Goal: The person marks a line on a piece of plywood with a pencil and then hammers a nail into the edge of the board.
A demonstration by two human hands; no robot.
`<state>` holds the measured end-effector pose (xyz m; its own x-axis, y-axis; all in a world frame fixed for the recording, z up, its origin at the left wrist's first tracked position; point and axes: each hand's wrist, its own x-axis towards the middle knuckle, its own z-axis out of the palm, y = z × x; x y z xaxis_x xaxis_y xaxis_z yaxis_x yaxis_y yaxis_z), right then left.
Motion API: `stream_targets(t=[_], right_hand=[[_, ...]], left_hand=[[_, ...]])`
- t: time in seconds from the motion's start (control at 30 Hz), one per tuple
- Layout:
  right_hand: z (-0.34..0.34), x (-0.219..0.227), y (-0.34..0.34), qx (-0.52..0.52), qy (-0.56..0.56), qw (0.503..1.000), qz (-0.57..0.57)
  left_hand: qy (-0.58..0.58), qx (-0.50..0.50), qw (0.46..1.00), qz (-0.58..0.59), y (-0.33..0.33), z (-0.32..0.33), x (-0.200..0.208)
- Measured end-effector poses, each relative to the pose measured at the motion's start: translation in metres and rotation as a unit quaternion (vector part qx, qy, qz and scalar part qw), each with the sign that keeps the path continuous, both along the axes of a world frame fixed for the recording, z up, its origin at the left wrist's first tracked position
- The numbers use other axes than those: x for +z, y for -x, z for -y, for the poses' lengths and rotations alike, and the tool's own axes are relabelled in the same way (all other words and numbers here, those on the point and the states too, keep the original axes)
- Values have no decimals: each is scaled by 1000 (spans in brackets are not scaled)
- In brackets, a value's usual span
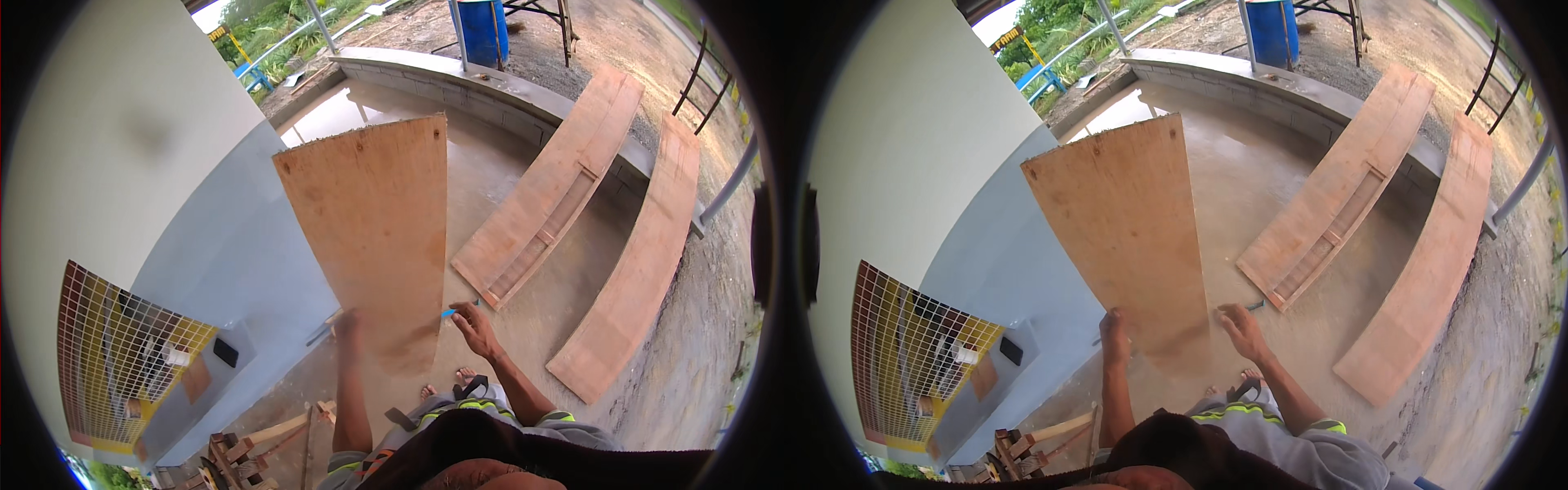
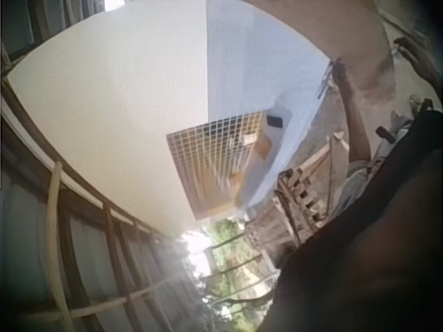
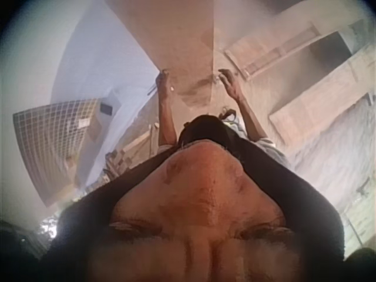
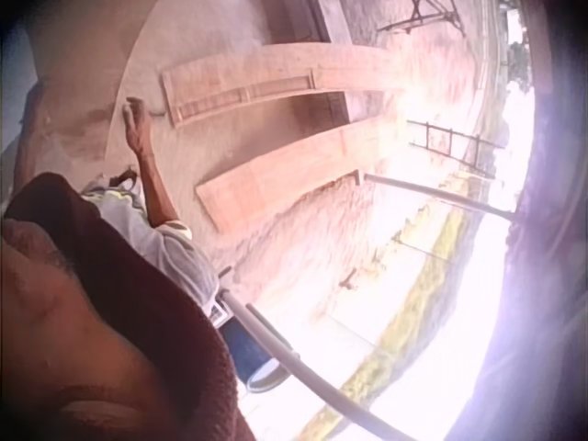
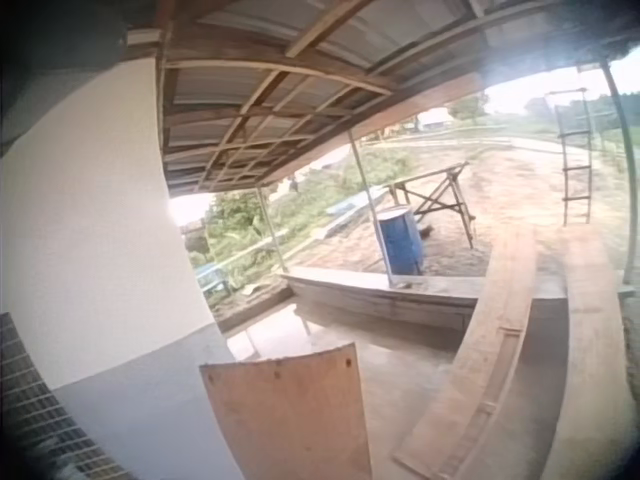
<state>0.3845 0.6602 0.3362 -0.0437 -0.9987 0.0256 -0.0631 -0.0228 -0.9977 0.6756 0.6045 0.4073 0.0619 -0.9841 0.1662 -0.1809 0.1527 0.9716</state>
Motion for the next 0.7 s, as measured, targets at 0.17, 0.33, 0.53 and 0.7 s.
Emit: stream_targets(t=[0.17, 0.33, 0.53, 0.7], right_hand=[[-5, 2, 7, -22, -3, 997, -70], [-13, -2, 7, -25, -55, 993, -99], [-37, -31, 5, -19, -47, 992, -116], [-52, -31, -2, 32, -148, 984, -98]], left_hand=[[18, -26, 999, 10, 13, 5, 6], [54, 7, 998, 16, 17, 12, -2], [111, 103, 988, 18, 14, 29, -16], [59, 163, 982, -77, 13, 26, -30]])
